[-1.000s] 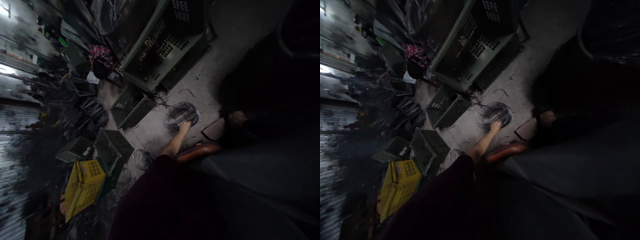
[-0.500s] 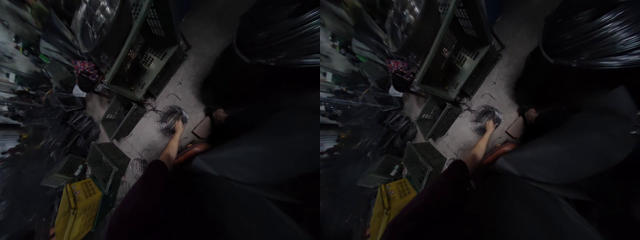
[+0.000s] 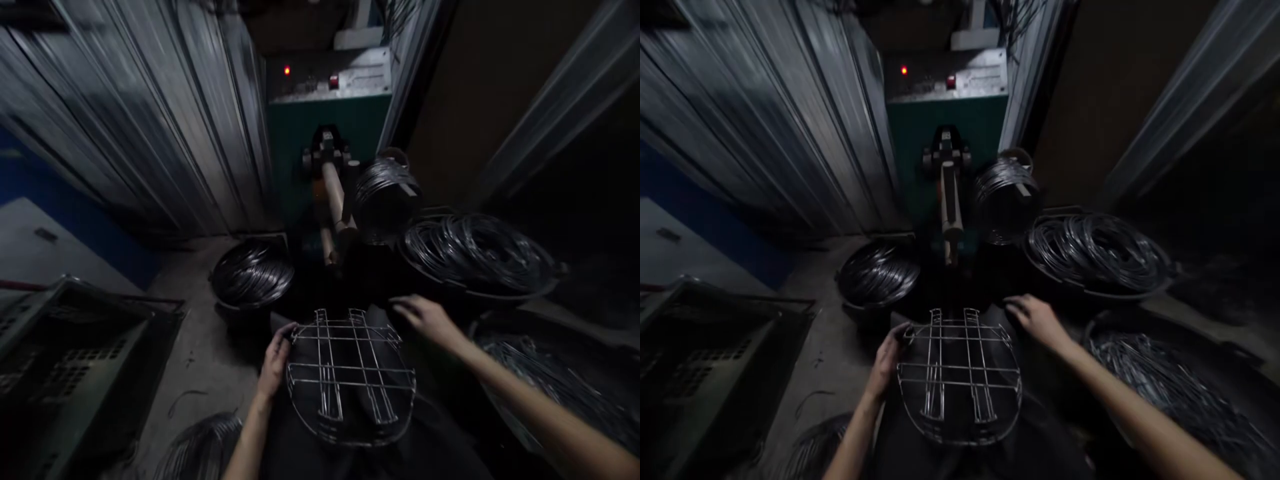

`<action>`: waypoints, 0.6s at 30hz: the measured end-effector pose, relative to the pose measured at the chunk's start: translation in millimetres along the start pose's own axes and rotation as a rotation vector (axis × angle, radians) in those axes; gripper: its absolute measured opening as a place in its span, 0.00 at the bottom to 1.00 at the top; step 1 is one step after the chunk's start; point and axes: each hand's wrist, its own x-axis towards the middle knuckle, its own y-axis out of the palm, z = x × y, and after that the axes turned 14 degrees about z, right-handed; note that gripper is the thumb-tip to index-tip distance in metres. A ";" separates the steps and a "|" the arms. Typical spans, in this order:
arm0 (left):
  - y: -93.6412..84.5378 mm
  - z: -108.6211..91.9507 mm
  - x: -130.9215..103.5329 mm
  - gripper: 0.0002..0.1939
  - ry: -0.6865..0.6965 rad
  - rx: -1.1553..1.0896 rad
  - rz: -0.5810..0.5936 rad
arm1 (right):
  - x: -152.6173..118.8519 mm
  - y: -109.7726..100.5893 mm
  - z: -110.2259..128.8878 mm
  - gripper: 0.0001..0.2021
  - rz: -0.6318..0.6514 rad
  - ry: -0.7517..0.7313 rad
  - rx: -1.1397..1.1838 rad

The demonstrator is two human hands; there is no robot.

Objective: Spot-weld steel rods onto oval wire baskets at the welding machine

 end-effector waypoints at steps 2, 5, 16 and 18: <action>13.6 0.4 5.1 0.30 -0.034 0.028 -0.022 | 39.1 -59.3 0.4 0.09 -0.202 0.019 -0.048; 28.2 2.0 4.9 0.30 -0.065 -0.017 -0.097 | 111.6 -132.9 15.9 0.15 -0.375 0.048 -0.140; 31.0 -17.7 -8.7 0.32 -0.144 0.038 -0.216 | 204.6 -182.3 43.1 0.27 -0.036 0.004 -0.159; 32.7 -21.6 -6.7 0.31 -0.141 0.070 -0.245 | 198.9 -187.4 43.8 0.25 -0.073 -0.001 -0.110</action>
